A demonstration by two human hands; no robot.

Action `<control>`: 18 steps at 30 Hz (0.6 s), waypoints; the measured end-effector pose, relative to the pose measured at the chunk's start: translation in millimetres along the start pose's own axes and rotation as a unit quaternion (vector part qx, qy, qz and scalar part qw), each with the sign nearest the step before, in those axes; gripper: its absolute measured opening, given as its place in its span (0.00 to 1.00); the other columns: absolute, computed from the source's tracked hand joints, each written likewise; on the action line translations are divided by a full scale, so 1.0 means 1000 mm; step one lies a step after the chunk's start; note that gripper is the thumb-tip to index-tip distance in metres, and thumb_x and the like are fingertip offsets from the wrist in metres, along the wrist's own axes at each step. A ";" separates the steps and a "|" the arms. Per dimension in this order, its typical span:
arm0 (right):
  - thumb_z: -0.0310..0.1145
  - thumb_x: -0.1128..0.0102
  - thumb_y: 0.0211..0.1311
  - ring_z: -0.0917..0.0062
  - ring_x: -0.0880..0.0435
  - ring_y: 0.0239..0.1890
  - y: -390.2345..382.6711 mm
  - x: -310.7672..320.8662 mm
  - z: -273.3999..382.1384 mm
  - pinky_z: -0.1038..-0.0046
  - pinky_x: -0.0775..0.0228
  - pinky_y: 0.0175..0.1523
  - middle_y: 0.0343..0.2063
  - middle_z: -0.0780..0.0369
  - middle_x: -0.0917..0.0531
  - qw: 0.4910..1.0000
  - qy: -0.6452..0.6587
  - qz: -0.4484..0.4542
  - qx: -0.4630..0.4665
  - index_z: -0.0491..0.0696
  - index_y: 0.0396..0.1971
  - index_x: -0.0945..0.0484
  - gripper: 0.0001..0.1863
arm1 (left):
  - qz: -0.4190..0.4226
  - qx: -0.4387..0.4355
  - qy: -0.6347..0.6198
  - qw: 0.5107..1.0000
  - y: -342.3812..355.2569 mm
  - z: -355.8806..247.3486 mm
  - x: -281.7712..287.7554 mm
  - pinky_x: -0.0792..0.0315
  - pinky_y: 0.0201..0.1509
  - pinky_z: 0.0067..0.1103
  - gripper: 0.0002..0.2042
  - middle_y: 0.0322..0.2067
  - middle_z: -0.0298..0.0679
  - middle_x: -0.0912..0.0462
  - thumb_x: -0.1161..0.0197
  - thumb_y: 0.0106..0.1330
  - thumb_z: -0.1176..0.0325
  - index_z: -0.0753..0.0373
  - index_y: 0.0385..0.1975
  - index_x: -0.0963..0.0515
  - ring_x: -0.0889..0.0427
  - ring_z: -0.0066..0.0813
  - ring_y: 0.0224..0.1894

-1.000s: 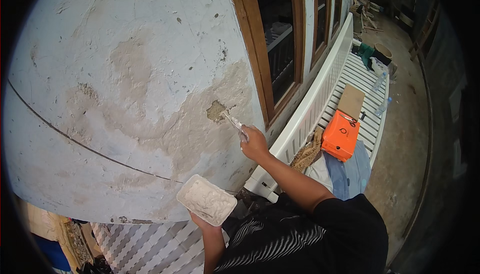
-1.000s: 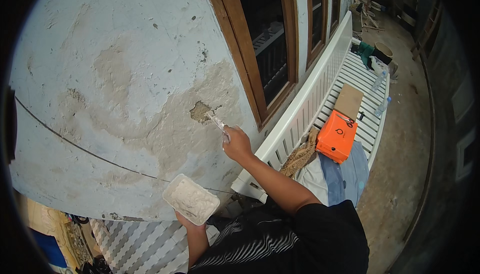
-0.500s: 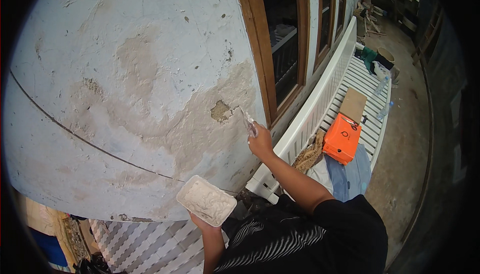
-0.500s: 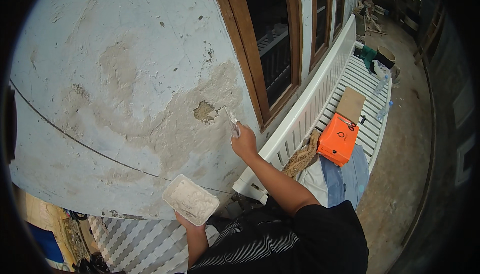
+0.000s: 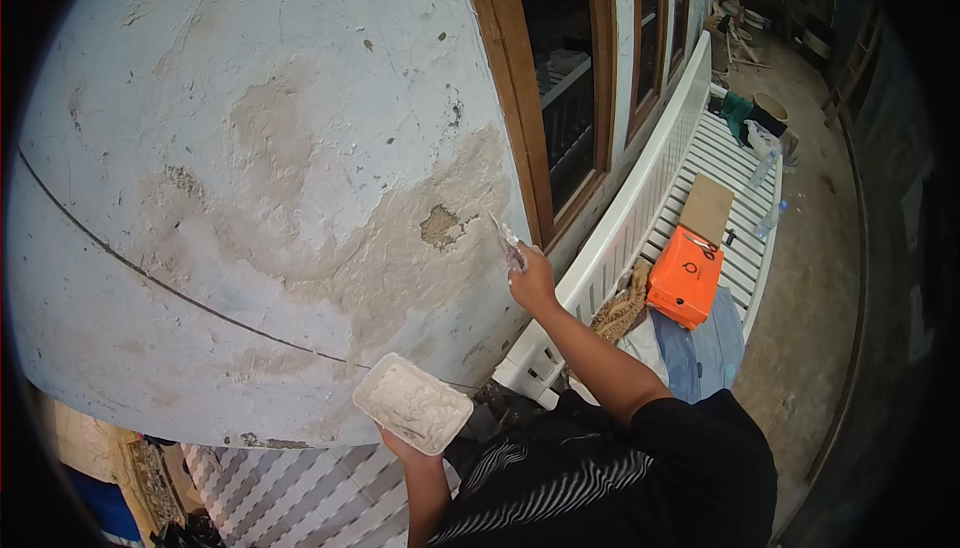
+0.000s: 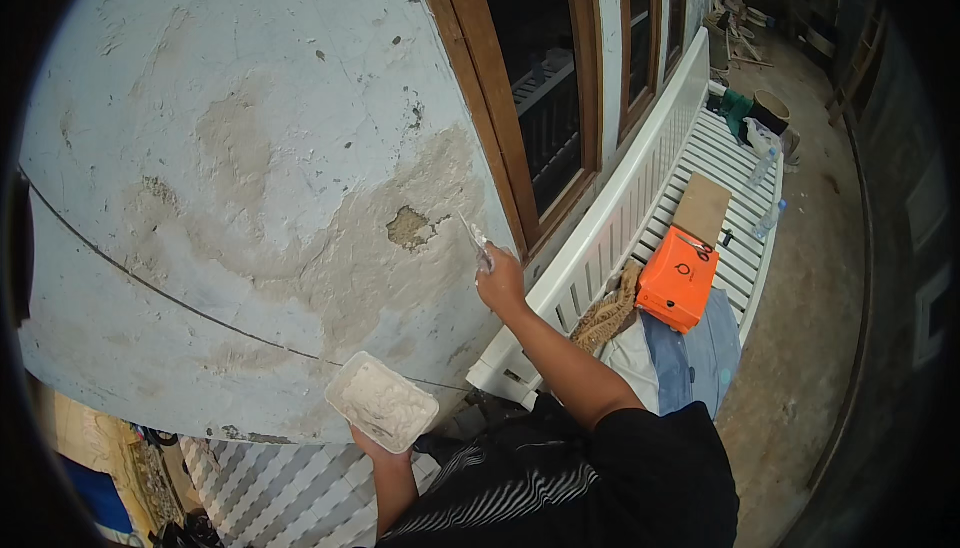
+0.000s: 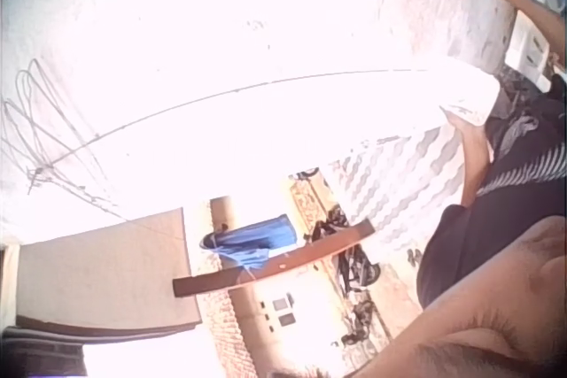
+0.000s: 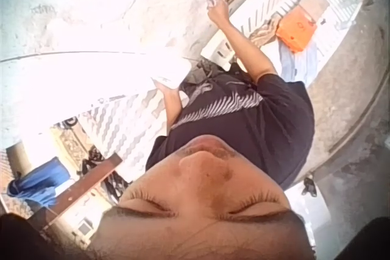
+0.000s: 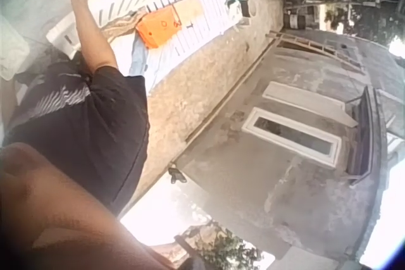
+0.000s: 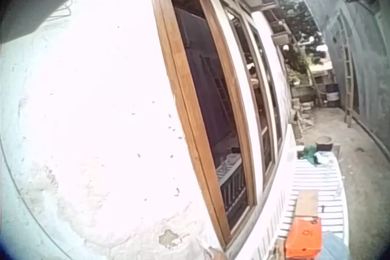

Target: Applying plaster to patch cracks or damage on an exterior wall using a putty knife.

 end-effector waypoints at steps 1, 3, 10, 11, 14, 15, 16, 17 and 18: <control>0.24 0.42 0.52 0.53 0.23 0.43 0.016 0.005 0.004 0.59 0.30 0.50 0.36 0.49 0.20 1.000 0.000 -0.002 -0.001 0.41 0.48 0.22 0.20 | 0.013 0.003 0.008 1.000 0.000 0.000 -0.002 0.30 0.59 0.52 0.29 0.59 0.46 0.26 0.60 0.70 0.47 0.59 0.64 0.34 0.24 0.54 0.57; 0.23 0.42 0.52 0.53 0.23 0.43 0.042 0.017 0.013 0.59 0.30 0.50 0.36 0.49 0.20 0.992 -0.028 -0.124 0.003 0.41 0.47 0.22 0.19 | 0.026 0.006 0.016 1.000 -0.002 0.000 -0.003 0.30 0.59 0.52 0.29 0.59 0.46 0.26 0.60 0.70 0.46 0.59 0.64 0.34 0.24 0.54 0.57; 0.23 0.42 0.53 0.51 0.23 0.40 0.009 -0.016 0.026 0.59 0.31 0.47 0.35 0.47 0.21 0.988 -0.074 -0.010 0.136 0.38 0.43 0.21 0.15 | -0.010 0.008 0.006 1.000 0.008 0.007 -0.001 0.29 0.58 0.52 0.28 0.58 0.45 0.25 0.60 0.71 0.47 0.59 0.63 0.34 0.24 0.54 0.56; 0.22 0.43 0.52 0.51 0.22 0.40 0.003 -0.011 0.022 0.59 0.31 0.47 0.36 0.47 0.21 0.991 -0.056 0.037 0.111 0.38 0.43 0.21 0.16 | -0.013 0.012 0.001 1.000 0.009 0.008 -0.003 0.29 0.58 0.52 0.28 0.58 0.45 0.25 0.60 0.71 0.48 0.59 0.63 0.33 0.24 0.54 0.56; 0.20 0.46 0.49 0.51 0.22 0.41 0.011 0.007 0.016 0.59 0.31 0.47 0.37 0.47 0.21 0.996 0.021 0.057 0.066 0.39 0.44 0.22 0.19 | -0.013 0.014 0.003 1.000 0.008 0.010 -0.016 0.30 0.59 0.52 0.28 0.58 0.44 0.25 0.61 0.72 0.47 0.59 0.63 0.33 0.24 0.53 0.56; 0.21 0.45 0.50 0.51 0.22 0.41 0.024 0.016 0.015 0.59 0.31 0.48 0.36 0.46 0.20 0.999 0.024 -0.008 0.038 0.39 0.45 0.21 0.18 | -0.012 0.014 0.003 1.000 0.009 0.011 -0.017 0.30 0.59 0.52 0.28 0.58 0.44 0.25 0.61 0.72 0.47 0.59 0.63 0.33 0.24 0.53 0.56; 0.22 0.43 0.51 0.51 0.23 0.42 0.033 0.023 0.021 0.59 0.30 0.50 0.35 0.45 0.20 0.997 0.027 -0.069 0.011 0.39 0.45 0.21 0.18 | -0.005 0.012 0.004 1.000 0.007 0.010 -0.018 0.30 0.59 0.52 0.28 0.58 0.44 0.25 0.61 0.71 0.47 0.59 0.63 0.34 0.24 0.53 0.56; 0.22 0.43 0.51 0.51 0.23 0.42 0.041 0.024 0.020 0.59 0.30 0.50 0.35 0.45 0.20 0.997 0.026 -0.071 0.010 0.39 0.45 0.21 0.18 | 0.003 0.015 0.008 1.000 0.006 0.012 -0.019 0.30 0.59 0.52 0.28 0.58 0.44 0.25 0.61 0.71 0.47 0.58 0.63 0.34 0.24 0.52 0.57; 0.22 0.43 0.51 0.51 0.23 0.42 0.049 0.021 0.020 0.59 0.30 0.50 0.36 0.46 0.20 0.996 -0.020 -0.082 0.013 0.39 0.45 0.21 0.18 | 0.003 0.018 0.007 1.000 0.005 0.013 -0.018 0.30 0.59 0.52 0.28 0.58 0.44 0.25 0.61 0.71 0.47 0.58 0.63 0.34 0.24 0.52 0.57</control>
Point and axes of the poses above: each hand's wrist, its own y-axis towards the middle knuckle, its own x-axis out of the back of the hand, z = x × y, the point moved 3 cm from there along y, towards the middle knuckle
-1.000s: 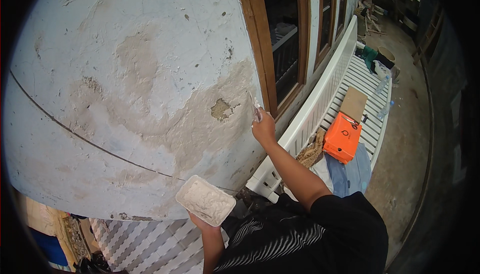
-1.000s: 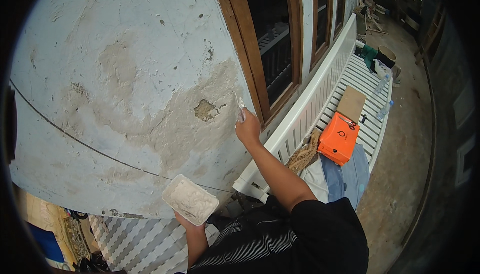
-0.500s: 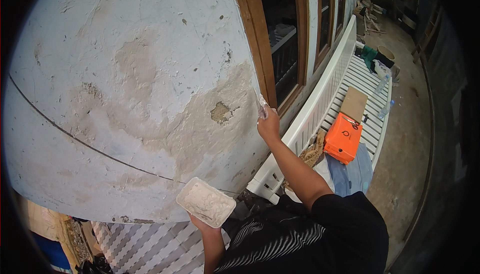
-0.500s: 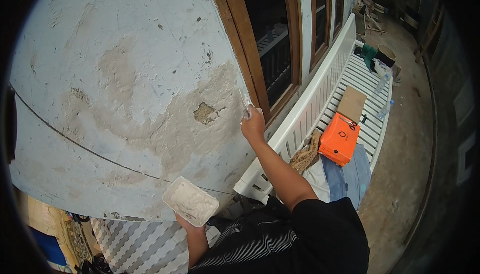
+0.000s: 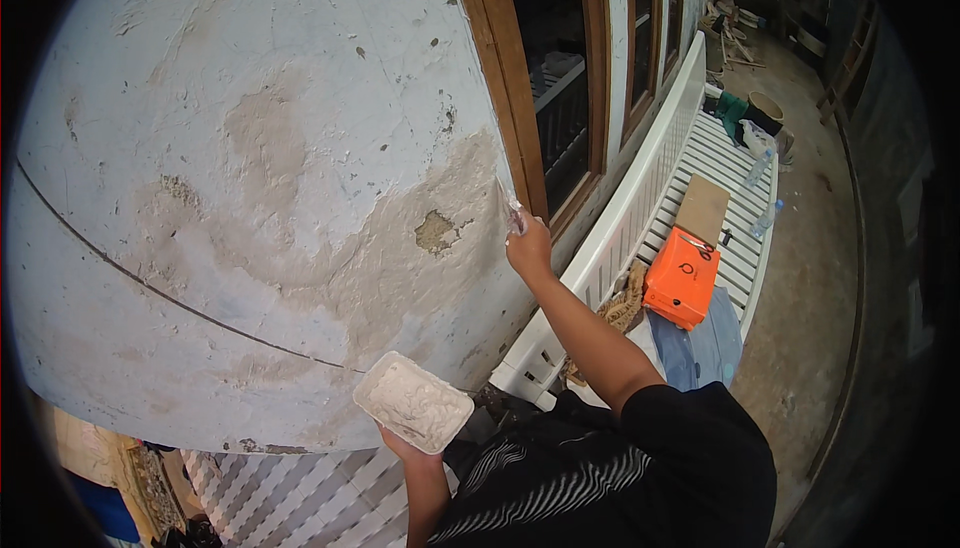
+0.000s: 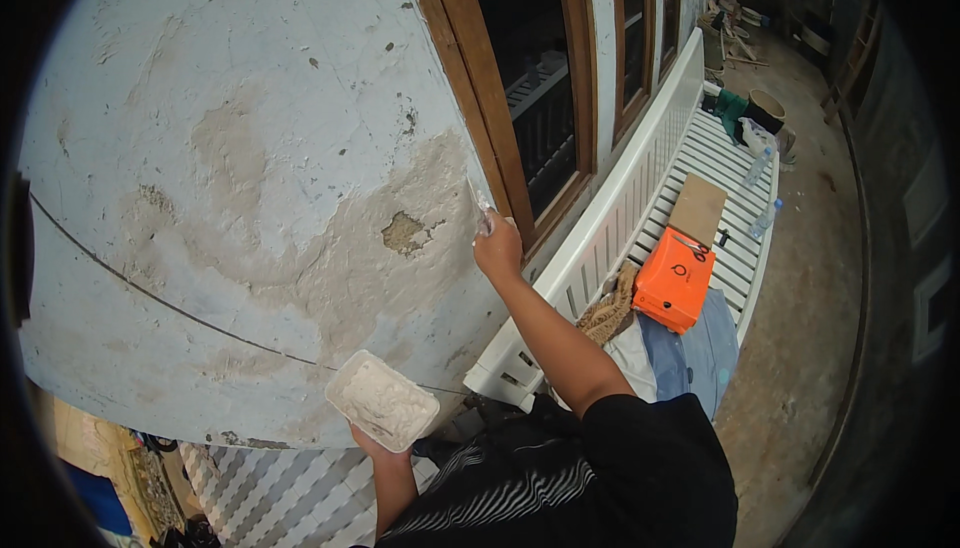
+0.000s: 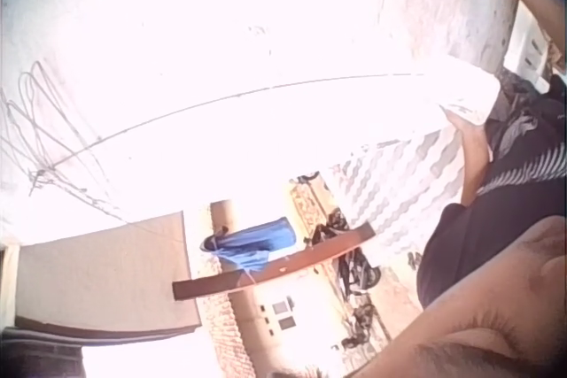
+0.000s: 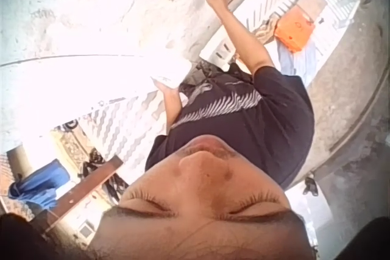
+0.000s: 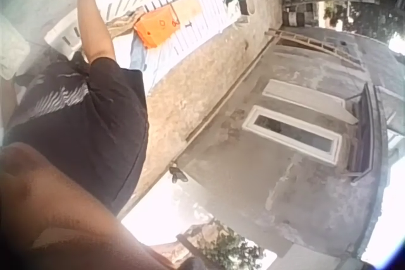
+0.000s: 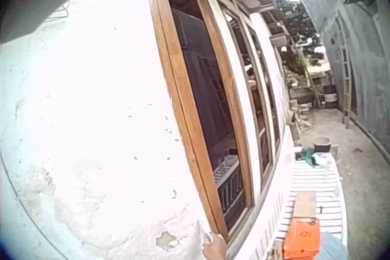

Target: Applying plaster to patch cracks or damage on an exterior wall using a putty knife.

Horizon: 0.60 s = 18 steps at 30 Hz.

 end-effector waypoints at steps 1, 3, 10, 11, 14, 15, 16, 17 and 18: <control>0.23 0.43 0.51 0.51 0.23 0.42 0.003 -0.006 0.002 0.59 0.30 0.50 0.37 0.47 0.19 0.999 -0.044 -0.006 0.008 0.39 0.45 0.21 0.18 | 0.002 -0.001 0.004 1.000 -0.001 -0.001 0.003 0.30 0.59 0.52 0.28 0.58 0.43 0.25 0.61 0.71 0.46 0.58 0.63 0.33 0.24 0.52 0.57; 0.24 0.42 0.52 0.50 0.23 0.42 -0.017 -0.014 0.026 0.59 0.31 0.51 0.37 0.48 0.19 0.996 -0.066 0.052 0.021 0.39 0.45 0.21 0.18 | 0.001 -0.012 0.002 1.000 -0.002 -0.005 0.007 0.30 0.59 0.51 0.28 0.58 0.43 0.25 0.60 0.71 0.46 0.58 0.63 0.33 0.24 0.52 0.57; 0.24 0.42 0.59 0.62 0.16 0.40 -0.069 -0.001 0.007 0.67 0.24 0.46 0.38 0.52 0.17 0.958 0.180 0.208 -0.077 0.39 0.43 0.22 0.12 | -0.018 -0.069 -0.038 0.997 -0.021 -0.012 -0.014 0.30 0.60 0.50 0.29 0.59 0.43 0.26 0.59 0.70 0.46 0.57 0.64 0.34 0.24 0.51 0.57; 0.23 0.43 0.60 0.66 0.15 0.40 -0.072 -0.001 0.000 0.69 0.23 0.46 0.39 0.55 0.16 0.914 0.320 0.189 -0.161 0.38 0.45 0.23 0.12 | 0.006 -0.063 -0.029 0.998 -0.022 -0.013 -0.027 0.30 0.60 0.49 0.29 0.59 0.43 0.26 0.59 0.70 0.45 0.56 0.64 0.34 0.24 0.51 0.57; 0.26 0.43 0.62 0.69 0.15 0.40 -0.085 0.016 0.041 0.69 0.21 0.44 0.40 0.59 0.17 0.787 0.525 0.193 -0.259 0.40 0.49 0.26 0.15 | 0.052 -0.081 -0.041 0.995 -0.028 -0.015 -0.044 0.30 0.60 0.49 0.31 0.61 0.43 0.29 0.60 0.70 0.42 0.55 0.66 0.36 0.25 0.51 0.58; 0.28 0.43 0.62 0.69 0.15 0.41 -0.091 0.025 0.047 0.68 0.21 0.45 0.41 0.59 0.17 0.778 0.526 0.204 -0.275 0.41 0.50 0.26 0.16 | 0.038 -0.093 -0.041 0.994 -0.030 -0.017 -0.041 0.30 0.60 0.49 0.31 0.61 0.43 0.29 0.60 0.70 0.42 0.55 0.66 0.36 0.25 0.51 0.58; 0.30 0.42 0.62 0.68 0.15 0.42 -0.089 0.029 0.047 0.66 0.20 0.45 0.41 0.59 0.17 0.769 0.529 0.214 -0.287 0.41 0.50 0.26 0.17 | 0.036 -0.095 -0.046 0.994 -0.026 -0.018 -0.041 0.30 0.60 0.50 0.32 0.63 0.43 0.30 0.60 0.70 0.41 0.55 0.66 0.38 0.26 0.51 0.59; 0.34 0.43 0.62 0.67 0.15 0.44 -0.092 0.028 0.044 0.64 0.20 0.48 0.43 0.58 0.17 0.783 0.499 0.222 -0.298 0.41 0.51 0.26 0.19 | 0.035 -0.097 -0.050 0.993 -0.024 -0.020 -0.041 0.31 0.60 0.50 0.33 0.64 0.43 0.32 0.60 0.69 0.39 0.55 0.67 0.39 0.27 0.51 0.60; 0.34 0.43 0.62 0.67 0.15 0.44 -0.098 0.023 0.047 0.64 0.20 0.48 0.43 0.58 0.17 0.778 0.499 0.235 -0.302 0.41 0.51 0.26 0.19 | 0.029 -0.110 -0.049 0.992 -0.026 -0.023 -0.040 0.31 0.60 0.50 0.33 0.64 0.43 0.32 0.60 0.69 0.39 0.55 0.67 0.39 0.27 0.51 0.60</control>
Point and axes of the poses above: each hand's wrist, its own y-axis towards the middle knuckle, its own x-axis out of the back of the hand, z = x × y, the point moved 3 cm from there along y, towards the middle knuckle
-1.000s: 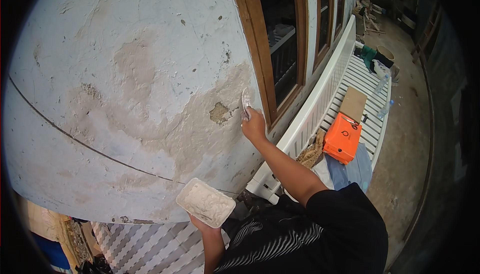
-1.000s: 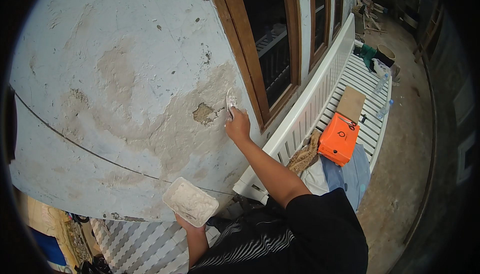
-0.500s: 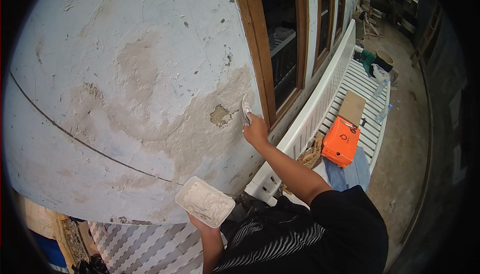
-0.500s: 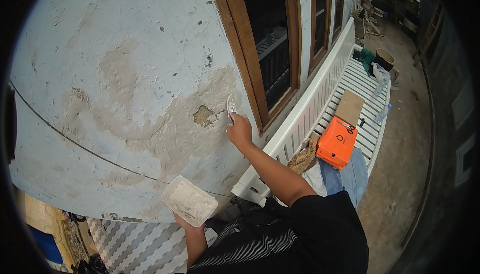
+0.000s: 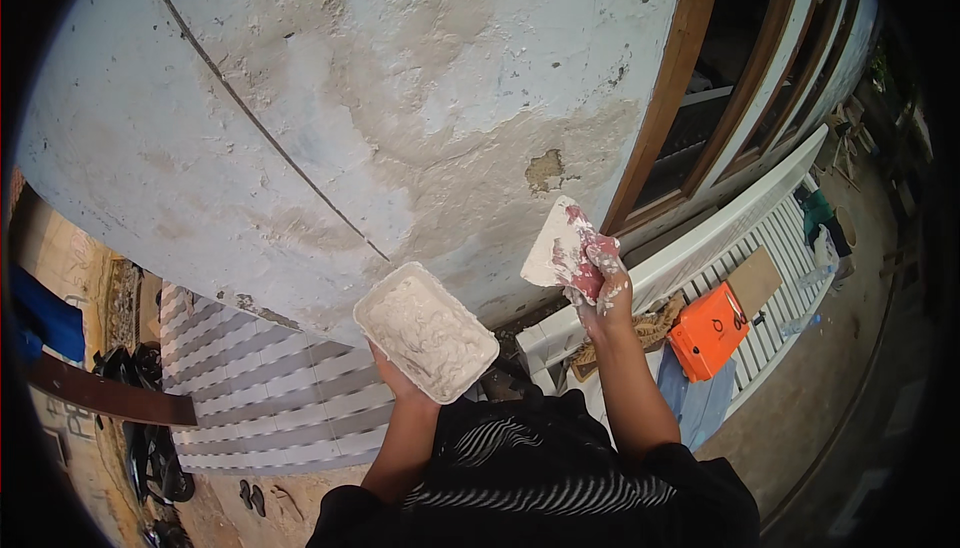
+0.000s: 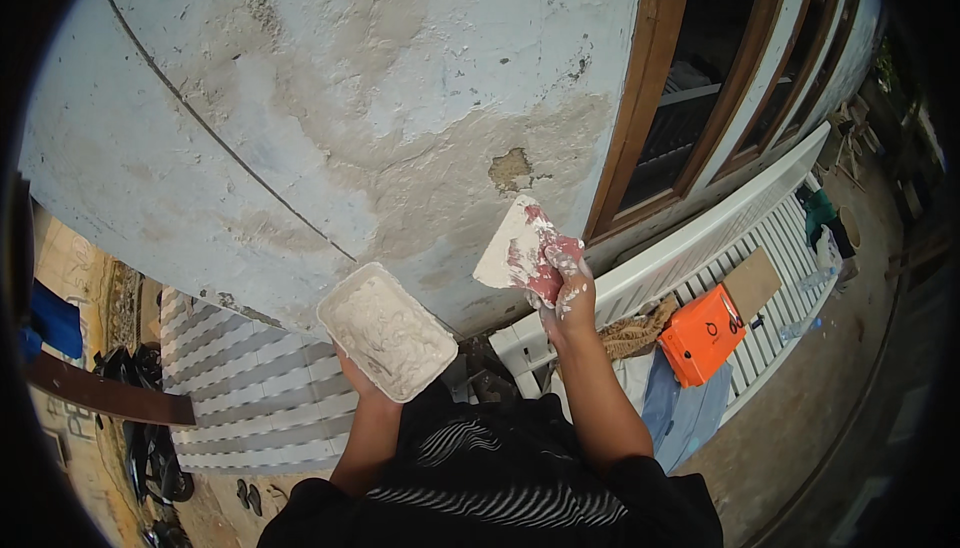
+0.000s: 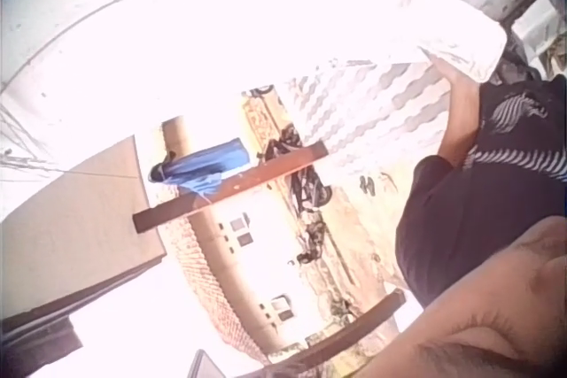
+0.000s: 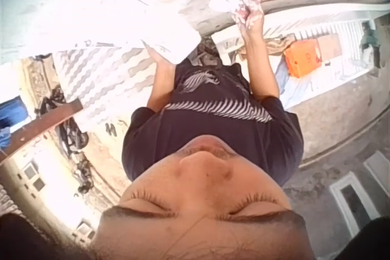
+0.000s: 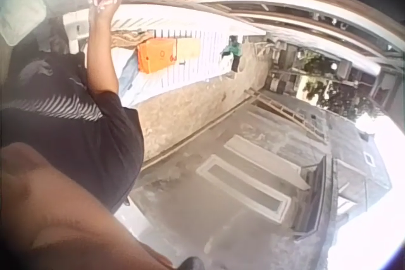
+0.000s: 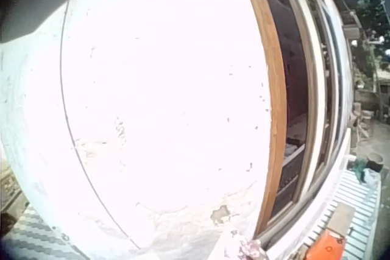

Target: Applying plaster to patch cracks or damage on an exterior wall using a putty knife.

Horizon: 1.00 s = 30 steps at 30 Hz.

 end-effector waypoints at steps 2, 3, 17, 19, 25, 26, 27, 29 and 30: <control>0.33 0.44 0.63 0.66 0.16 0.45 -0.013 -0.024 0.003 0.63 0.21 0.50 0.43 0.56 0.18 0.994 0.108 -0.008 0.012 0.41 0.52 0.27 0.19 | 0.004 -0.026 0.002 1.000 0.003 -0.003 -0.005 0.33 0.62 0.52 0.35 0.65 0.43 0.34 0.60 0.69 0.38 0.55 0.69 0.42 0.29 0.52 0.62; 0.31 0.45 0.63 0.66 0.17 0.47 -0.018 -0.034 0.005 0.64 0.22 0.52 0.43 0.56 0.18 0.994 0.109 0.007 0.009 0.41 0.52 0.27 0.18 | 0.001 -0.032 0.004 0.999 0.005 -0.006 -0.004 0.33 0.62 0.52 0.35 0.65 0.43 0.34 0.60 0.69 0.38 0.55 0.69 0.42 0.29 0.52 0.62; 0.30 0.36 0.57 0.63 0.20 0.22 -0.046 -0.097 0.024 0.70 0.28 0.32 0.23 0.52 0.19 0.734 -0.526 0.279 0.327 0.35 0.40 0.23 0.15 | 0.042 -0.107 -0.024 0.993 0.009 -0.010 -0.031 0.36 0.65 0.51 0.37 0.68 0.44 0.38 0.63 0.68 0.35 0.54 0.70 0.45 0.34 0.52 0.66; 0.30 0.35 0.55 0.59 0.19 0.24 -0.041 -0.094 0.018 0.68 0.27 0.32 0.24 0.48 0.19 0.692 -0.570 0.292 0.332 0.34 0.42 0.22 0.18 | 0.023 -0.121 -0.021 0.992 0.009 -0.007 -0.026 0.36 0.65 0.50 0.37 0.67 0.43 0.38 0.63 0.68 0.35 0.54 0.70 0.45 0.33 0.51 0.65; 0.32 0.38 0.58 0.57 0.17 0.26 -0.007 -0.074 -0.010 0.67 0.26 0.36 0.25 0.50 0.17 0.753 -0.548 0.298 0.210 0.36 0.48 0.25 0.21 | -0.056 -0.133 -0.025 0.989 0.011 0.005 -0.012 0.35 0.65 0.48 0.36 0.66 0.43 0.36 0.63 0.69 0.35 0.55 0.69 0.44 0.32 0.49 0.65; 0.32 0.39 0.58 0.57 0.17 0.26 -0.008 -0.080 -0.011 0.67 0.26 0.37 0.25 0.51 0.17 0.792 -0.515 0.297 0.138 0.37 0.47 0.26 0.19 | -0.057 -0.137 -0.021 0.989 0.011 0.005 -0.010 0.35 0.65 0.47 0.37 0.66 0.42 0.37 0.63 0.69 0.35 0.55 0.69 0.44 0.33 0.49 0.65; 0.32 0.39 0.59 0.57 0.17 0.26 -0.009 -0.084 -0.015 0.67 0.26 0.37 0.24 0.52 0.17 0.825 -0.479 0.292 0.065 0.37 0.46 0.27 0.18 | -0.064 -0.144 -0.024 0.987 0.012 0.005 -0.006 0.35 0.65 0.47 0.37 0.66 0.42 0.37 0.63 0.69 0.35 0.55 0.69 0.44 0.33 0.49 0.65; 0.30 0.40 0.59 0.58 0.18 0.25 -0.013 -0.085 -0.023 0.66 0.26 0.35 0.23 0.52 0.18 0.827 -0.469 0.298 0.089 0.36 0.44 0.27 0.17 | -0.058 -0.163 -0.006 0.985 0.014 0.006 -0.001 0.35 0.66 0.46 0.37 0.67 0.42 0.38 0.64 0.68 0.33 0.54 0.70 0.45 0.34 0.49 0.66; 0.29 0.40 0.59 0.58 0.18 0.23 -0.017 -0.086 -0.026 0.66 0.27 0.33 0.21 0.52 0.19 0.830 -0.456 0.298 0.119 0.36 0.42 0.28 0.15 | -0.063 -0.167 -0.008 0.984 0.015 0.005 0.001 0.35 0.66 0.46 0.37 0.67 0.42 0.38 0.64 0.68 0.33 0.54 0.70 0.45 0.34 0.49 0.66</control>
Point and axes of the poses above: each hand's wrist, its own y-axis towards the middle knuckle, its own x-axis out of the back of the hand, z = x × y, the point moved 3 cm from there along y, towards the middle knuckle
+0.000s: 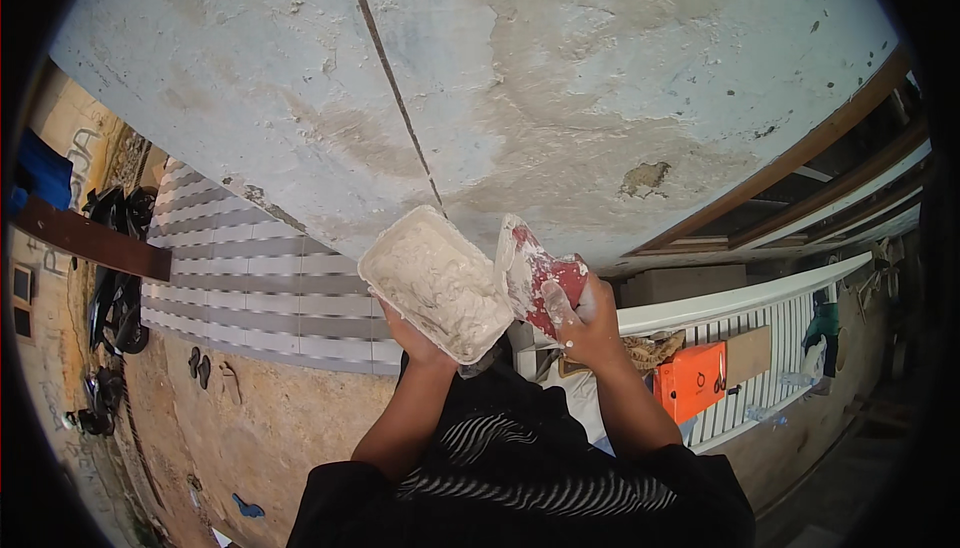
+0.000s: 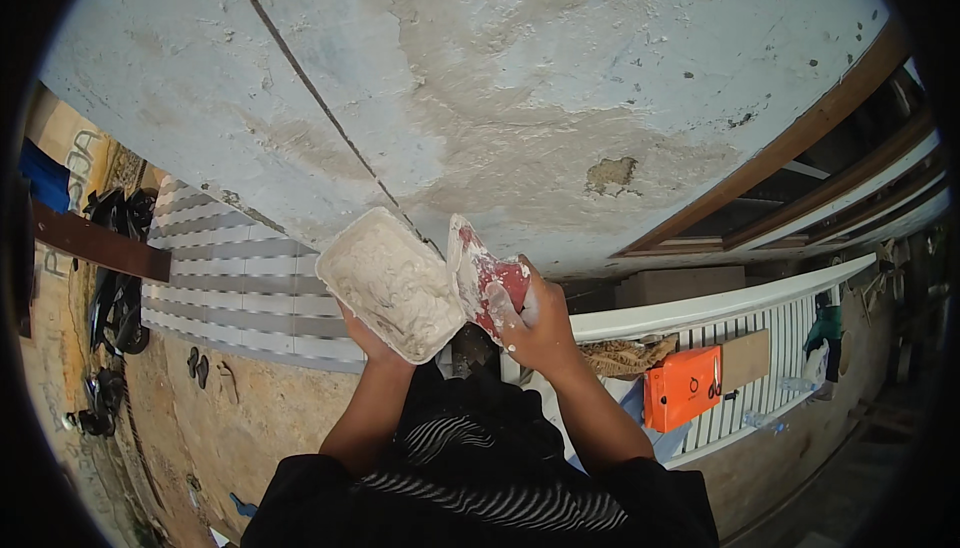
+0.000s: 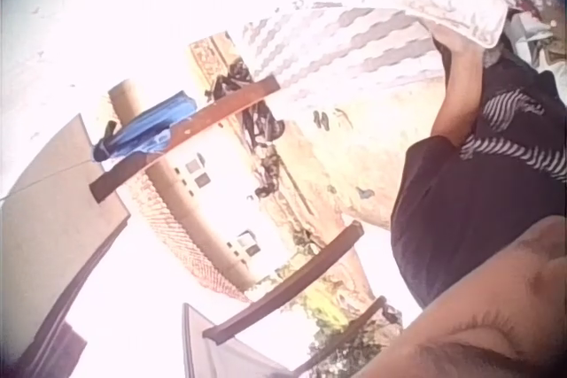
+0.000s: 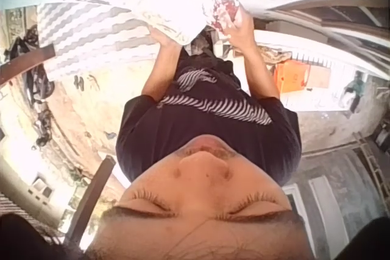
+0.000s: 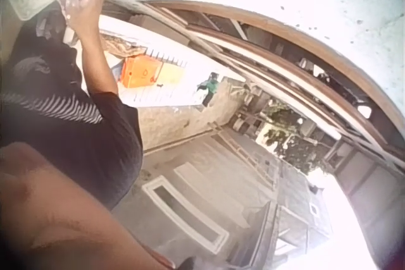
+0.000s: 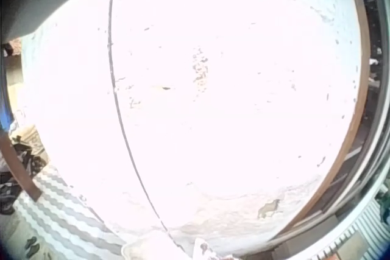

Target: Applying plaster to patch cracks or damage on an exterior wall using a putty knife.

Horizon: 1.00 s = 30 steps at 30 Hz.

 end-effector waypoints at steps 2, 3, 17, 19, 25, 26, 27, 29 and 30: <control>0.29 0.39 0.59 0.58 0.19 0.22 -0.006 -0.009 0.014 0.66 0.27 0.31 0.20 0.52 0.20 0.994 -0.089 0.001 0.069 0.35 0.40 0.28 0.14 | -0.045 -0.013 -0.024 0.999 0.002 0.001 -0.001 0.34 0.64 0.47 0.38 0.65 0.43 0.36 0.61 0.68 0.34 0.54 0.70 0.44 0.31 0.50 0.64; 0.28 0.39 0.58 0.57 0.20 0.20 -0.008 -0.012 0.025 0.65 0.27 0.29 0.19 0.52 0.21 0.974 -0.177 -0.004 0.140 0.34 0.38 0.27 0.13 | -0.047 -0.015 -0.025 0.998 0.003 0.000 -0.002 0.34 0.64 0.47 0.38 0.65 0.43 0.36 0.61 0.68 0.34 0.54 0.70 0.44 0.31 0.50 0.64; 0.28 0.38 0.59 0.65 0.15 0.24 0.001 0.018 0.052 0.70 0.26 0.32 0.25 0.53 0.16 0.976 -0.154 -0.026 0.150 0.34 0.42 0.25 0.15 | 0.088 0.038 -0.057 0.994 0.004 0.002 -0.015 0.38 0.68 0.45 0.36 0.67 0.44 0.38 0.62 0.70 0.38 0.57 0.70 0.47 0.35 0.48 0.67; 0.27 0.40 0.60 0.67 0.15 0.24 -0.002 0.012 0.045 0.72 0.26 0.33 0.25 0.55 0.16 0.978 -0.163 -0.029 0.125 0.35 0.40 0.23 0.12 | 0.089 0.046 -0.049 0.994 0.008 0.002 -0.019 0.38 0.68 0.45 0.36 0.67 0.44 0.38 0.62 0.69 0.38 0.57 0.70 0.47 0.35 0.48 0.67; 0.28 0.37 0.56 0.60 0.17 0.20 -0.009 0.005 0.073 0.67 0.26 0.31 0.21 0.52 0.18 0.961 -0.200 -0.053 0.185 0.33 0.42 0.26 0.17 | 0.075 0.077 -0.078 0.991 0.016 0.005 -0.026 0.35 0.66 0.45 0.35 0.65 0.46 0.35 0.62 0.70 0.40 0.59 0.69 0.44 0.31 0.48 0.64; 0.28 0.36 0.55 0.58 0.18 0.20 -0.011 -0.001 0.076 0.66 0.26 0.31 0.20 0.52 0.19 0.941 -0.284 -0.010 0.185 0.32 0.42 0.27 0.18 | 0.075 0.087 -0.095 0.989 0.016 0.005 -0.030 0.33 0.64 0.45 0.35 0.63 0.47 0.33 0.62 0.69 0.42 0.60 0.69 0.43 0.29 0.49 0.62; 0.28 0.36 0.54 0.55 0.19 0.20 -0.015 -0.007 0.070 0.63 0.27 0.30 0.18 0.51 0.21 0.941 -0.275 -0.003 0.196 0.31 0.43 0.28 0.20 | 0.078 0.093 -0.096 0.988 0.015 0.005 -0.031 0.33 0.64 0.45 0.35 0.63 0.47 0.33 0.62 0.69 0.42 0.60 0.69 0.43 0.29 0.49 0.62; 0.27 0.36 0.54 0.55 0.18 0.21 -0.016 -0.010 0.072 0.63 0.27 0.30 0.19 0.51 0.21 0.935 -0.288 0.020 0.206 0.32 0.44 0.29 0.20 | 0.098 0.086 -0.110 0.985 0.016 0.003 -0.032 0.31 0.62 0.44 0.32 0.62 0.47 0.31 0.61 0.71 0.44 0.60 0.68 0.42 0.27 0.48 0.60; 0.27 0.36 0.54 0.56 0.18 0.21 -0.017 -0.013 0.074 0.63 0.27 0.30 0.19 0.51 0.21 0.929 -0.297 0.046 0.214 0.32 0.44 0.29 0.20 | 0.101 0.088 -0.112 0.985 0.017 0.002 -0.033 0.31 0.62 0.44 0.32 0.62 0.47 0.31 0.61 0.71 0.44 0.60 0.68 0.42 0.27 0.48 0.60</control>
Point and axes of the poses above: each hand's wrist, its own y-axis towards the middle knuckle, its own x-axis out of the back of the hand, z = x × y, the point moved 3 cm from there along y, towards the middle knuckle
